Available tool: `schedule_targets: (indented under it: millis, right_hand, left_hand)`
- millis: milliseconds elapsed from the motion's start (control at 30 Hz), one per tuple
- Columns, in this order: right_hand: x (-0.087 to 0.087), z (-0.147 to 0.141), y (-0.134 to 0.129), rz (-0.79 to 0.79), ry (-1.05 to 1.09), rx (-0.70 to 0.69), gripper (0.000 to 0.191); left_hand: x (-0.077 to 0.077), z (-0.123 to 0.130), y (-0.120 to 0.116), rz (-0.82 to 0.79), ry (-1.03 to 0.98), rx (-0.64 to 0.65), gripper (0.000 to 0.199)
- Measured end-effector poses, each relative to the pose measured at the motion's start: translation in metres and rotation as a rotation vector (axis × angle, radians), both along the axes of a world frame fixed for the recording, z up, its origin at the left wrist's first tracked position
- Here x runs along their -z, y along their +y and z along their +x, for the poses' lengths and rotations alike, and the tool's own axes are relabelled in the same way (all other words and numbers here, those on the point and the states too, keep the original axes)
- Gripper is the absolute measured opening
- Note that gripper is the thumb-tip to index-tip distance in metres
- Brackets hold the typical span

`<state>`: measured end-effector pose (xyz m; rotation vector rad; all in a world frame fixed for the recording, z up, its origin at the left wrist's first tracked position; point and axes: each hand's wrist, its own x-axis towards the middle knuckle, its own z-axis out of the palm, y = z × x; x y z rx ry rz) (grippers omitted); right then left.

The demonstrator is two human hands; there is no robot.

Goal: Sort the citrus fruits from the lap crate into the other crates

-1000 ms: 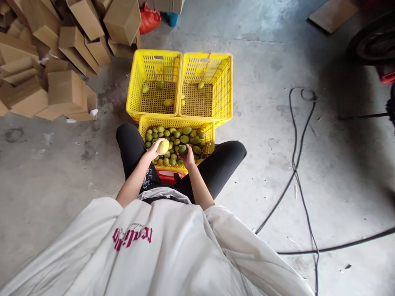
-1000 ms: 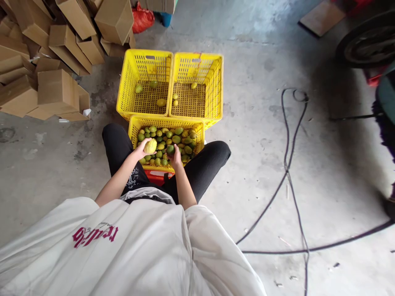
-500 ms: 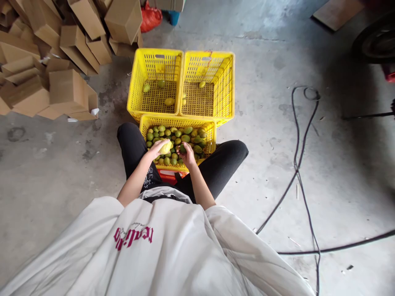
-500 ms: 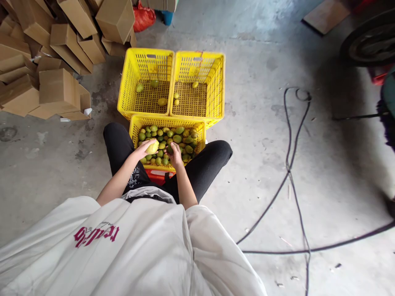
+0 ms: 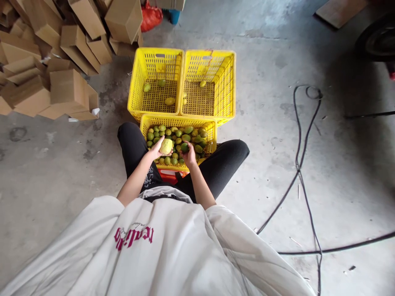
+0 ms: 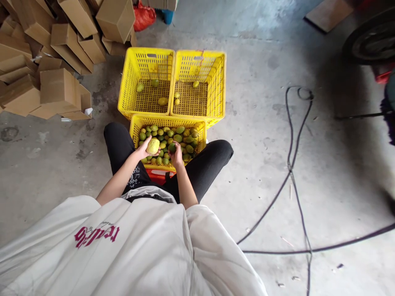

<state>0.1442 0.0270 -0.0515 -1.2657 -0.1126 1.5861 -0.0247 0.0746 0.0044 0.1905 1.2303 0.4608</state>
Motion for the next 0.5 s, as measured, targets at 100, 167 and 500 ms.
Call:
schedule_targets:
  millis: [100, 167, 500]
  right_hand:
    - [-0.0034, 0.0002, -0.0022, 0.038, -0.029, -0.032, 0.038]
    - [-0.0047, 0.0000, -0.0037, 0.046, -0.084, -0.049, 0.045]
    - [0.0001, 0.0007, -0.0007, -0.011, -0.070, -0.093, 0.041]
  left_hand:
    - [0.0011, 0.0000, -0.0029, 0.101, 0.038, 0.046, 0.041]
    - [0.0013, 0.0007, -0.0055, 0.161, 0.044, 0.065, 0.035]
    - [0.0015, 0.0044, -0.0023, 0.103, 0.104, 0.027, 0.038]
